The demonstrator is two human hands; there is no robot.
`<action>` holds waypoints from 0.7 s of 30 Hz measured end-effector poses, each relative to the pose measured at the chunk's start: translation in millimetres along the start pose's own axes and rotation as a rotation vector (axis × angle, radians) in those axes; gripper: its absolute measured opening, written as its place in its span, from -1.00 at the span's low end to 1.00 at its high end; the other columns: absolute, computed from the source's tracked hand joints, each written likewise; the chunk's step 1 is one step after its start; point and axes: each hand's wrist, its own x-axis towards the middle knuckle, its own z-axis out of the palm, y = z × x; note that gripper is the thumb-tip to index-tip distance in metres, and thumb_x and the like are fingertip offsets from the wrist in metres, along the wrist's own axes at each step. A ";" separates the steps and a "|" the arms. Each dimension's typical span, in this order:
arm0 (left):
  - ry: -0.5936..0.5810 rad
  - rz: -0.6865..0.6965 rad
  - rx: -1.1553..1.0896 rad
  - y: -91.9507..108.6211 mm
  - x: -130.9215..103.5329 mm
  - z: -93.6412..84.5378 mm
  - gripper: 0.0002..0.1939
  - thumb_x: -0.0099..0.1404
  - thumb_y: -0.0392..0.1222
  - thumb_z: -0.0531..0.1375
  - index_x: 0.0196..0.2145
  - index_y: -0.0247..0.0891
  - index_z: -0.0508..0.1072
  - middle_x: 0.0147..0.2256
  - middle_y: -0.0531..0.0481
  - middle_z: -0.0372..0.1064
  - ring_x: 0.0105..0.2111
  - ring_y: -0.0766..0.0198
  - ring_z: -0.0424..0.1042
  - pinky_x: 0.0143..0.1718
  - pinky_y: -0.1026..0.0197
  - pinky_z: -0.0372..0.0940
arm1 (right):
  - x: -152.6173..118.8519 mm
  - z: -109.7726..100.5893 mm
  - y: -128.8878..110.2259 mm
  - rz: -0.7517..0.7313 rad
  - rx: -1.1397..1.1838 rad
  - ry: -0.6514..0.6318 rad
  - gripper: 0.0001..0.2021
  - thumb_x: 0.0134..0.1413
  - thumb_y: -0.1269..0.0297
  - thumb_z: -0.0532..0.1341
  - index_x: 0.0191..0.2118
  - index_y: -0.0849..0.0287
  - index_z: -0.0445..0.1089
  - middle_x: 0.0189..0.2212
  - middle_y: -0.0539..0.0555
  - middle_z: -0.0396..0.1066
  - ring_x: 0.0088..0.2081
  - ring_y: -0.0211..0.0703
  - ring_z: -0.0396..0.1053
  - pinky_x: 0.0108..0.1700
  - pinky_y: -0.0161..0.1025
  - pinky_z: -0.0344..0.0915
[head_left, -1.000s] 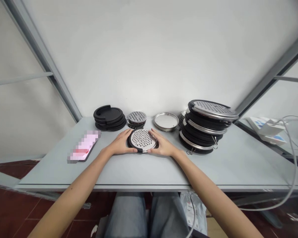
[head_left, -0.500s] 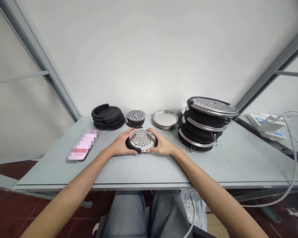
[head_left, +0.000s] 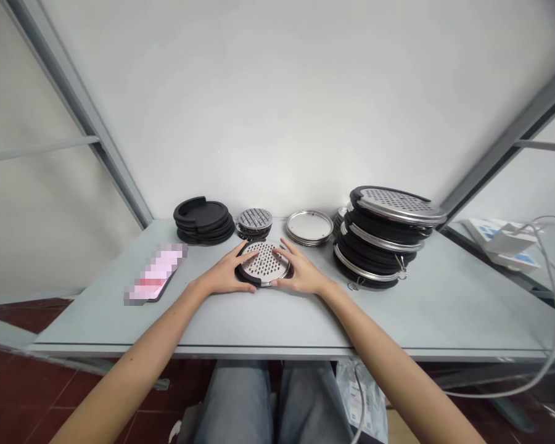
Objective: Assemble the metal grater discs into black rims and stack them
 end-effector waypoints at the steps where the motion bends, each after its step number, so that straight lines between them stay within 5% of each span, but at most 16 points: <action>1: 0.008 -0.004 0.009 0.2 -0.3 0.4 -0.02 -0.01 0.25 0.36 0.29 -0.07 0.15 0.38 -0.18 -0.34 0.32 -0.23 -0.12 0.27 -0.19 0.00 | 0.3 0.1 1.1 -0.012 -0.017 0.012 -0.12 -0.18 -0.11 0.38 0.24 0.26 0.20 0.33 0.39 -0.08 0.35 0.25 -0.15 0.31 0.18 -0.07; 4: 0.056 0.017 0.032 0.7 -0.1 1.7 -0.08 0.03 0.24 0.34 0.27 -0.10 0.19 0.38 -0.17 -0.36 0.33 -0.21 -0.13 0.27 -0.18 -0.01 | 1.1 0.9 4.5 -0.045 -0.023 0.035 -0.22 -0.07 -0.07 0.33 0.22 0.25 0.23 0.29 0.39 0.03 0.32 0.21 -0.02 0.29 0.18 -0.03; 9: 0.047 0.099 0.046 -0.1 2.7 3.2 -0.02 0.00 0.22 0.37 0.29 -0.16 0.15 0.34 -0.22 -0.11 0.34 -0.15 -0.16 0.29 -0.21 -0.07 | 0.8 1.6 6.6 -0.062 -0.019 0.040 -0.24 -0.04 -0.06 0.31 0.23 0.24 0.23 0.29 0.38 0.05 0.31 0.19 0.03 0.29 0.17 0.01; 16: -0.015 0.092 0.000 0.0 1.8 2.3 -0.14 0.14 0.17 0.30 0.30 -0.05 0.09 0.37 -0.09 -0.22 0.37 -0.06 -0.31 0.30 -0.21 -0.11 | 0.8 0.9 4.7 -0.058 -0.025 0.038 -0.26 -0.01 -0.08 0.29 0.22 0.25 0.23 0.28 0.38 0.07 0.29 0.19 0.06 0.28 0.17 0.03; 21: 0.040 0.116 -0.013 -1.0 2.5 1.1 -0.27 0.22 0.16 0.23 0.28 -0.04 0.15 0.34 -0.09 -0.09 0.36 -0.03 -0.23 0.30 -0.20 -0.10 | 1.3 -0.6 2.9 -0.060 -0.025 0.062 -0.34 0.10 -0.07 0.21 0.22 0.25 0.23 0.25 0.37 0.13 0.28 0.16 0.09 0.27 0.16 0.05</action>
